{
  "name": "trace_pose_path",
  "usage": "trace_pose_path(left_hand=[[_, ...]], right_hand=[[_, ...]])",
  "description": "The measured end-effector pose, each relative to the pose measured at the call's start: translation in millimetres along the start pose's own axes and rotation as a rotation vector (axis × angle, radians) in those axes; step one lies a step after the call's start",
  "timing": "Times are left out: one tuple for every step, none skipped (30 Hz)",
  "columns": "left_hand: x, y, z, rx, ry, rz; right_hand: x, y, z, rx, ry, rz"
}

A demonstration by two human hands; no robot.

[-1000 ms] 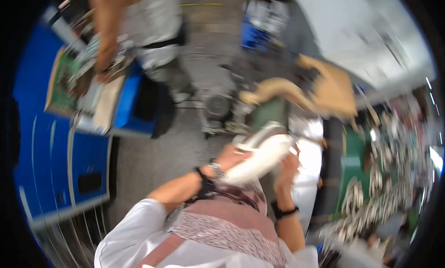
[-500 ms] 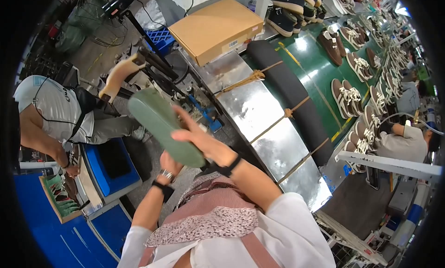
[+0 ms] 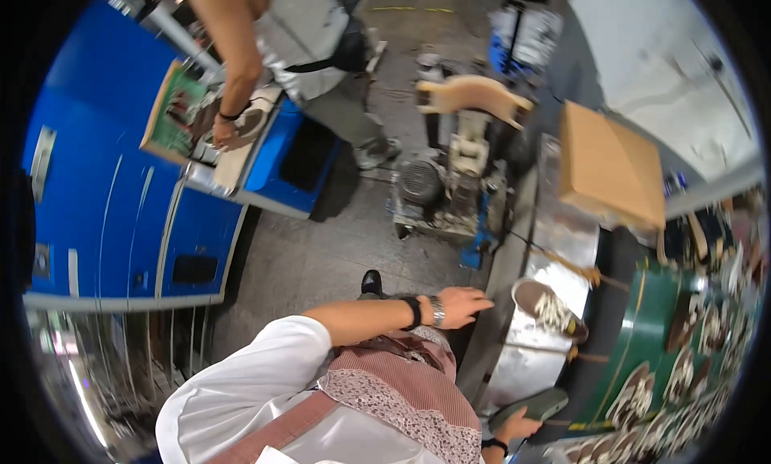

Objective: Manually processing shoes by fitting them onto lasts and operating assembly machines at various factory stations.

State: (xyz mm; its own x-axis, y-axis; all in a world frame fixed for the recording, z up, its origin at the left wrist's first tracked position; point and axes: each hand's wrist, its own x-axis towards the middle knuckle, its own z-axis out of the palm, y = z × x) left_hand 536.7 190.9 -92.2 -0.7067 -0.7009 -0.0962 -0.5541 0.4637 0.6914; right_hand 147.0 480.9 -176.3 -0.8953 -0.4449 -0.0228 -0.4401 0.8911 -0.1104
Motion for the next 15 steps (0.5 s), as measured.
trace_pose_path(left_hand=[[-33,-25,-18,-0.030,-0.009,-0.134],[-65,-58,-26,-0.062,0.063,-0.240],[-99,-83,-39,-0.035,0.062,-0.391],[-139,-105,-52,-0.027,0.101,-0.543],[-182,-126,-61,-0.045,0.129,-0.678],[-224,-152,-57,-0.061,0.168,-0.787],[-259,-183,-47,-0.080,0.199,-0.878],[-299,-212,-34,-0.078,0.254,-0.905],[-336,-237,-19,-0.077,0.311,-0.935],[-365,-239,-36,-0.135,0.326,-1.013],[-394,-227,-51,-0.197,0.331,-1.090],[-411,-237,-59,-0.240,0.380,-1.091],[-439,-240,-58,-0.291,0.467,-1.147],[-457,-240,-67,-0.313,0.483,-1.192],[-472,-243,-73,-0.336,0.512,-1.227]], right_hand=[[-4,-30,-21,-0.185,0.042,0.003],[-4,-46,-20,-0.154,0.309,-0.157],[0,-60,-19,-0.112,0.574,-0.313],[0,-98,-24,0.035,0.554,-0.535],[-10,-148,-34,0.178,0.522,-0.751],[-43,-216,-46,0.282,0.373,-0.754],[-57,-262,-29,0.436,0.183,-0.679],[-79,-319,-15,0.376,0.297,-0.971],[-103,-368,-10,0.544,0.012,-1.094],[-141,-421,-1,0.587,-0.132,-1.154],[-183,-471,7,0.643,-0.253,-1.229],[-230,-512,-1,0.821,-0.459,-1.237],[-300,-561,-39,0.730,-0.500,-1.426],[-343,-602,-40,0.781,-0.578,-1.526],[-390,-637,-54,0.764,-0.599,-1.630]])
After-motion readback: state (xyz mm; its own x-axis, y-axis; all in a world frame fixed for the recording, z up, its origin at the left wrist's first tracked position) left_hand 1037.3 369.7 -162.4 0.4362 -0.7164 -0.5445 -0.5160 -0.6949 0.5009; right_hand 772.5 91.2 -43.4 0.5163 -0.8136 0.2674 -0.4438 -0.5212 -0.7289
